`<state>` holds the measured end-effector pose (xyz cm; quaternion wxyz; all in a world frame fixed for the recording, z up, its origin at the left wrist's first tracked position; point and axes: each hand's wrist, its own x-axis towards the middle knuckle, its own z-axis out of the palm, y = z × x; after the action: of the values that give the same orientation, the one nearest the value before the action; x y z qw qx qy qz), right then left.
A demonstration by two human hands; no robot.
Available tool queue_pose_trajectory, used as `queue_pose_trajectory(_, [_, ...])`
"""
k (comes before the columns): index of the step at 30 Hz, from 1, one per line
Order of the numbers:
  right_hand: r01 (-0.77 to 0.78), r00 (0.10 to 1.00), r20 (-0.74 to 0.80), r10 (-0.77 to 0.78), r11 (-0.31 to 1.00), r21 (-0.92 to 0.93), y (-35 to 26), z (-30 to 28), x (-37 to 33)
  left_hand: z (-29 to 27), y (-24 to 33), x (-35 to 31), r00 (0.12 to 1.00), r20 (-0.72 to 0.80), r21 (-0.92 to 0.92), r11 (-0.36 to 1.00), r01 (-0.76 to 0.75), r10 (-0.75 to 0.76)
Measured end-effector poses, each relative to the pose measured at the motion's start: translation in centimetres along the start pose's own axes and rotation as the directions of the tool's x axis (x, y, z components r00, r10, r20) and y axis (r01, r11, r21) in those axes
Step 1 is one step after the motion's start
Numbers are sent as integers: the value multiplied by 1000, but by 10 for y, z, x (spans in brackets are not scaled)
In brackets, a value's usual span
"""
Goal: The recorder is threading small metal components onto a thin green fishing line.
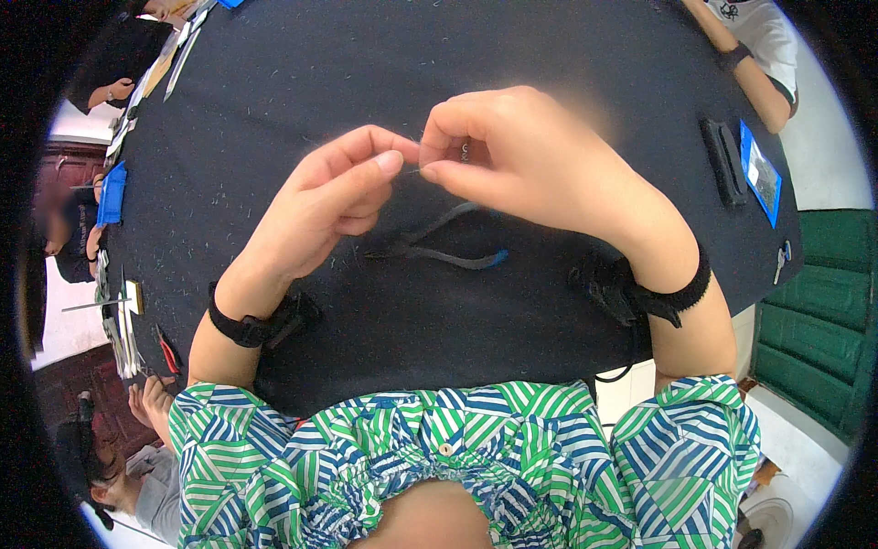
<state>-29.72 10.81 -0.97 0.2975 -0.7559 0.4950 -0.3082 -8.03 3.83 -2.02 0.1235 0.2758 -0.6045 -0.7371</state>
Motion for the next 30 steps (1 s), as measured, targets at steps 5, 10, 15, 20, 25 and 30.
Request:
queue_pose_trajectory(5, [-26, 1000, 14, 26, 999, 21, -5, 2, -1, -1, -2, -1, 999, -30, 162, 987, -14, 19])
queue_pose_trajectory(10, [-52, 997, 55, 52, 999, -13, -10, 1, 0, -5, -4, 1, 997, -75, 235, 972, -6, 25])
queue_pose_trajectory(15, [-53, 997, 46, 54, 998, -20, -10, 2, 2, -15, -1, 0, 993, -27, 521, 849, -83, 114])
queue_pose_trajectory(20, [-22, 999, 39, 26, 995, -96, -8, 3, 1, -9, -9, 4, 933, -110, 262, 916, -304, 342])
queue_pose_trajectory(25, [31, 999, -4, -31, 990, -138, -8, 5, 3, -6, -5, -5, 998, 69, -58, 998, 8, -4])
queue_pose_trajectory(30, [35, 999, -26, -38, 992, -125, -8, 6, 4, -3, -5, -1, 992, -77, 148, 985, -90, 102])
